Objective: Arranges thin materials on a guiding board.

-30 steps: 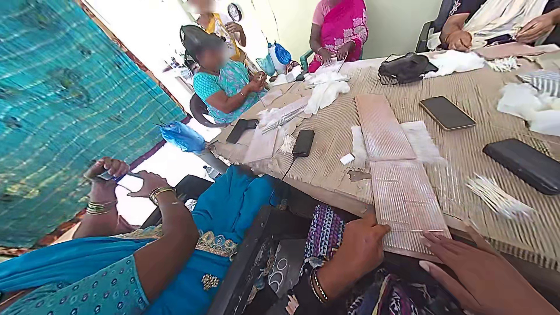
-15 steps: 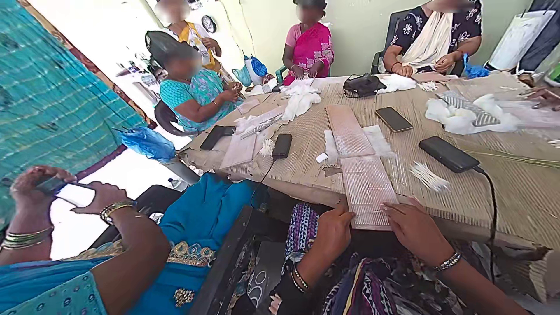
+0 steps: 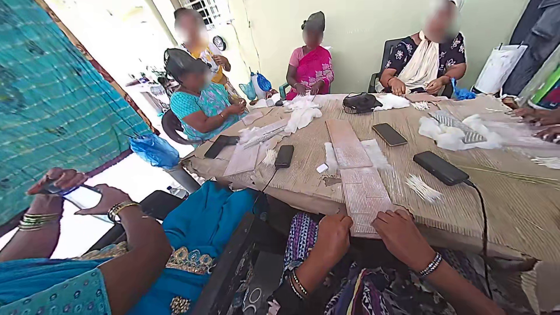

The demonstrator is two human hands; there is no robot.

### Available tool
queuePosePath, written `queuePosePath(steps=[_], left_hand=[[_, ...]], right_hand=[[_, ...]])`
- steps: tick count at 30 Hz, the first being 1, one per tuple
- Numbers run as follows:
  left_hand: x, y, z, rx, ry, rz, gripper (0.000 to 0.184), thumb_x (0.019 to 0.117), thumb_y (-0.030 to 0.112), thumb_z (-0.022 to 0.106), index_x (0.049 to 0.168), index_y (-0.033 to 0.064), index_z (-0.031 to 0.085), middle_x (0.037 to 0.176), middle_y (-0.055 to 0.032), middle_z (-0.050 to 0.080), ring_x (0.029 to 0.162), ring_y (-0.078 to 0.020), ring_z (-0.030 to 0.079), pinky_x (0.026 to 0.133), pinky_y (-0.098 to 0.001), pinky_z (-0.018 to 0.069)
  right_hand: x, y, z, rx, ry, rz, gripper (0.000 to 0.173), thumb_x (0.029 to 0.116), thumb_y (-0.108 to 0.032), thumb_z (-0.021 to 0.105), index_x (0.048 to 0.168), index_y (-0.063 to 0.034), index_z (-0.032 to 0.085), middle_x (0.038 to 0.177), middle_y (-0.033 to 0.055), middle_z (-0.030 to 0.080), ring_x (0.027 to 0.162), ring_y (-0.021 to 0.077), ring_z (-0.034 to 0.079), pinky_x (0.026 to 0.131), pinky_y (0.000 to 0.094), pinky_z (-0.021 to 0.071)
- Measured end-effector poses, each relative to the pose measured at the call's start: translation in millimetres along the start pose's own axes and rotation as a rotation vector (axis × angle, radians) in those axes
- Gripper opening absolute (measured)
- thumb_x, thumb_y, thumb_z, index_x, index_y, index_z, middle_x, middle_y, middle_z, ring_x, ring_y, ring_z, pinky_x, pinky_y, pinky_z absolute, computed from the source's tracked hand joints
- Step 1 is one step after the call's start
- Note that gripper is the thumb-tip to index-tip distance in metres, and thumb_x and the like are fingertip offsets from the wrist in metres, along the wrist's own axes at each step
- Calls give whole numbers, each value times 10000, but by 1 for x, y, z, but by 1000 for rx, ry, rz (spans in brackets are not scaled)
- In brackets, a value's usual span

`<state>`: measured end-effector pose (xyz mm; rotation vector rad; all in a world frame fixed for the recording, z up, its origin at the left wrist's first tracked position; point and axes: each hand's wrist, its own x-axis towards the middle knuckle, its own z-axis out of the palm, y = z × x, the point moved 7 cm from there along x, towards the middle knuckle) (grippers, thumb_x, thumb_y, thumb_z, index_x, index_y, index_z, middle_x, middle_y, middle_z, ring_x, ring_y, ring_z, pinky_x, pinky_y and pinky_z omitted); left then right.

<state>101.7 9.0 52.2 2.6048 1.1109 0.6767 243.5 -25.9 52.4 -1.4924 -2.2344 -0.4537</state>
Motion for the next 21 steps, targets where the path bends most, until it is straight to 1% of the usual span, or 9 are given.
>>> queuePosePath(steps=[2,5,7,9,11,14,16,19,21], left_hand=[[2,-1,3,-10,-45,-14,192,972,11,549,986,-20,738,948,-185,725,860,-346,736,749,-493,591],[3,-13,2,-9,-92,-90,222,995,15,516,1044,-22,729,1020,-194,735,930,-359,738,801,-514,586],[3,-26,-2,-17,-171,-202,272,1026,40,483,1150,-30,714,1119,-212,727,1035,-384,720,899,-552,564],[0,-38,-7,-41,-195,-273,287,1053,70,475,1199,-42,695,1151,-232,718,1072,-403,708,936,-576,546],[-5,-50,-10,-95,-131,-300,266,1059,81,496,1176,-55,691,1094,-247,721,1023,-425,710,907,-613,537],[-13,-61,-16,-170,-1,-319,222,1041,58,520,1115,-64,690,972,-248,723,905,-429,714,826,-635,534],[-17,-64,-17,-194,52,-310,213,1033,65,520,1080,-53,691,909,-225,710,837,-396,704,774,-608,539],[-20,-69,-11,-280,87,-319,222,1029,85,517,1082,-48,687,882,-197,695,789,-336,681,742,-551,537],[-21,-75,-6,-390,108,-343,213,1018,98,517,1085,-28,675,838,-113,667,722,-190,629,698,-399,528]], right_hand=[[-3,2,-1,24,-9,-12,157,867,-70,628,736,-43,712,731,125,683,716,332,698,710,528,523],[-2,22,-5,12,-72,35,92,843,-10,672,765,-28,716,767,153,695,770,372,711,753,583,524],[-1,58,-14,38,-165,188,98,898,-15,657,850,7,739,868,212,715,881,433,708,823,652,497],[-4,111,-28,143,-217,454,176,970,-69,619,986,33,762,1003,254,723,1002,459,681,932,677,441],[-10,160,-46,252,-110,715,169,982,-79,643,1044,14,770,1038,232,729,996,411,690,939,637,482],[-7,195,-62,291,33,853,158,978,-87,670,1072,21,737,996,236,725,951,419,682,877,653,483],[1,204,-58,243,-5,847,132,957,-69,688,1035,31,727,956,249,710,951,450,659,885,681,440],[4,216,-30,202,-175,819,110,933,-83,720,974,17,742,944,259,714,952,475,665,872,709,445],[2,211,-19,201,-237,813,124,939,-106,723,952,14,747,933,257,712,933,467,665,849,705,441]])
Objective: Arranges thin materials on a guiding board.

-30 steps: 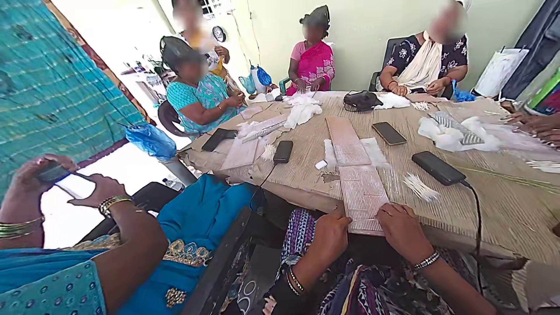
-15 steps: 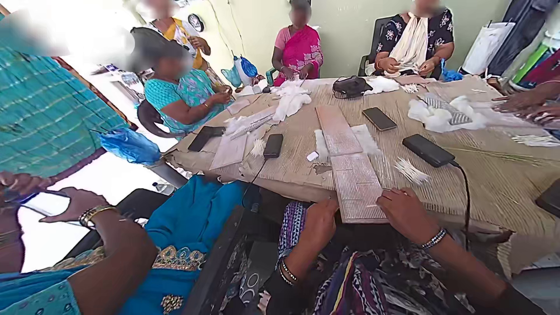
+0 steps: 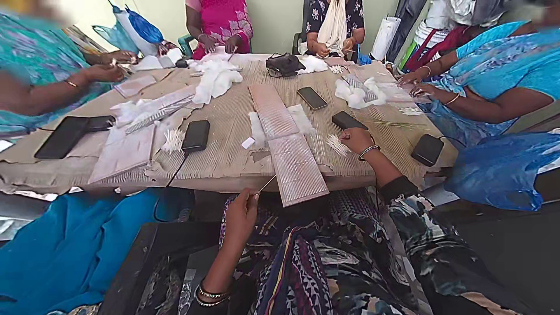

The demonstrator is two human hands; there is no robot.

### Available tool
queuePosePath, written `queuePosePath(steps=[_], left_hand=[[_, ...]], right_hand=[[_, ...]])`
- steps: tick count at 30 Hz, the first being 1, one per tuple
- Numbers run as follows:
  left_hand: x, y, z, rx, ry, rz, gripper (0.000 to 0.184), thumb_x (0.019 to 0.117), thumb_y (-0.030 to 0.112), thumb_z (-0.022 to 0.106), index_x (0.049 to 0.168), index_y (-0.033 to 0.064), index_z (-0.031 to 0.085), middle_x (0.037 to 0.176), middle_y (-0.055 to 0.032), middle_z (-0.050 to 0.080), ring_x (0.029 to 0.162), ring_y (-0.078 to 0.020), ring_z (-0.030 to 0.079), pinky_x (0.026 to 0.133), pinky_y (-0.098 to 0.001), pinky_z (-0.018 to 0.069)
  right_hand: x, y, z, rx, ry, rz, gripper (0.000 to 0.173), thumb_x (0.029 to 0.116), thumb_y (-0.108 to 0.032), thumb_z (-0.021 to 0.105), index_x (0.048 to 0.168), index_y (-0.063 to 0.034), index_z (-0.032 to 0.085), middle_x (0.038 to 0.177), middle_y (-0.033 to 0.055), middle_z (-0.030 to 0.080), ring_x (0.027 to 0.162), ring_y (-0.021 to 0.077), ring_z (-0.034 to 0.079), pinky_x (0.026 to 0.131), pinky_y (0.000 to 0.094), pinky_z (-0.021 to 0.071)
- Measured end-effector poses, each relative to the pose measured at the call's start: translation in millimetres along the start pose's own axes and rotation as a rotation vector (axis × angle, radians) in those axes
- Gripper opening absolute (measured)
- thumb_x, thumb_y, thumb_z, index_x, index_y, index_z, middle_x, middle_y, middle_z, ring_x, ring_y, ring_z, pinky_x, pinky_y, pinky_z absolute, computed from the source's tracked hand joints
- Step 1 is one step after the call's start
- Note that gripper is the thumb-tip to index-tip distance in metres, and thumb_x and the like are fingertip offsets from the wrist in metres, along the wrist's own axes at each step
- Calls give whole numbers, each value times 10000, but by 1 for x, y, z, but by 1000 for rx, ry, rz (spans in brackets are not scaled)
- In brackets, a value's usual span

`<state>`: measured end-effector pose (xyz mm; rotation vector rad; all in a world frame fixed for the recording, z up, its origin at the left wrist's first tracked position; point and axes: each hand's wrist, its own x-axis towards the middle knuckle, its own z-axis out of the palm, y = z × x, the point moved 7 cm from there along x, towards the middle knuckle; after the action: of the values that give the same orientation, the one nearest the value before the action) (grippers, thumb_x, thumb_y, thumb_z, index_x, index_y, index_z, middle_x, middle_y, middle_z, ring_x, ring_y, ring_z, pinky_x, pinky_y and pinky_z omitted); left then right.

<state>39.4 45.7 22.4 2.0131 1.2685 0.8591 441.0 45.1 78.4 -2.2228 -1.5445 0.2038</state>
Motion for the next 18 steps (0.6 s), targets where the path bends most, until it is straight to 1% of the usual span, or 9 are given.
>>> queuePosePath(steps=[3,5,8,9,11,13,15,17,18], left_hand=[[1,2,10,-326,-38,-81,163,1006,56,515,1073,-27,639,775,14,608,604,10,537,576,-155,458],[-2,11,24,-556,-99,-131,143,1008,12,494,1071,-39,611,768,31,620,595,6,575,576,-153,502],[-7,34,44,-821,-184,-153,127,1010,3,489,1060,-30,601,778,32,633,622,-26,603,605,-201,540],[-9,42,50,-882,-216,-144,119,1008,12,496,1051,-19,603,784,38,638,633,-27,610,611,-207,545],[-14,59,62,-965,-274,-127,109,1003,21,511,1015,9,618,786,51,653,644,-19,622,619,-203,548],[-18,72,70,-1011,-318,-130,109,1006,18,517,992,20,625,792,49,663,663,-23,629,639,-206,549],[-22,77,70,-977,-313,-141,93,997,2,540,976,5,631,817,30,683,711,-39,662,697,-227,574],[-21,79,58,-849,-263,-112,137,981,0,575,1085,-63,639,984,-37,676,857,-60,667,817,-252,574],[-19,83,48,-750,-218,-65,213,971,19,596,1154,-85,633,1086,-86,665,930,-74,651,847,-253,553]], right_hand=[[-25,-16,-6,128,149,-13,181,992,-121,667,1036,39,738,1020,267,686,953,446,656,870,658,462],[-48,-28,3,306,190,-85,231,1014,-155,627,1061,50,723,990,222,694,862,339,655,800,524,515],[-94,-82,44,580,-156,-251,387,1016,-236,552,1245,60,653,1147,188,690,1015,224,650,911,392,517],[-111,-103,56,656,-216,-336,404,1000,-242,558,1246,66,650,1205,197,681,1078,208,646,949,363,509],[-138,-128,69,849,-133,-424,316,965,-215,587,1111,34,715,1131,119,705,1062,88,640,936,248,507],[-151,-133,74,1035,-3,-383,201,954,-180,620,1001,-30,745,1034,-4,707,1006,-21,645,912,162,528],[-158,-128,68,1117,71,-352,179,963,-146,597,959,-45,745,1020,-28,712,992,-22,653,906,161,538],[-160,-118,53,1126,112,-355,221,993,-139,543,949,-69,747,1014,-58,748,999,-19,677,932,178,544],[-161,-111,44,1129,128,-347,249,1010,-148,509,932,-103,742,952,-97,757,937,-33,687,891,170,553]])
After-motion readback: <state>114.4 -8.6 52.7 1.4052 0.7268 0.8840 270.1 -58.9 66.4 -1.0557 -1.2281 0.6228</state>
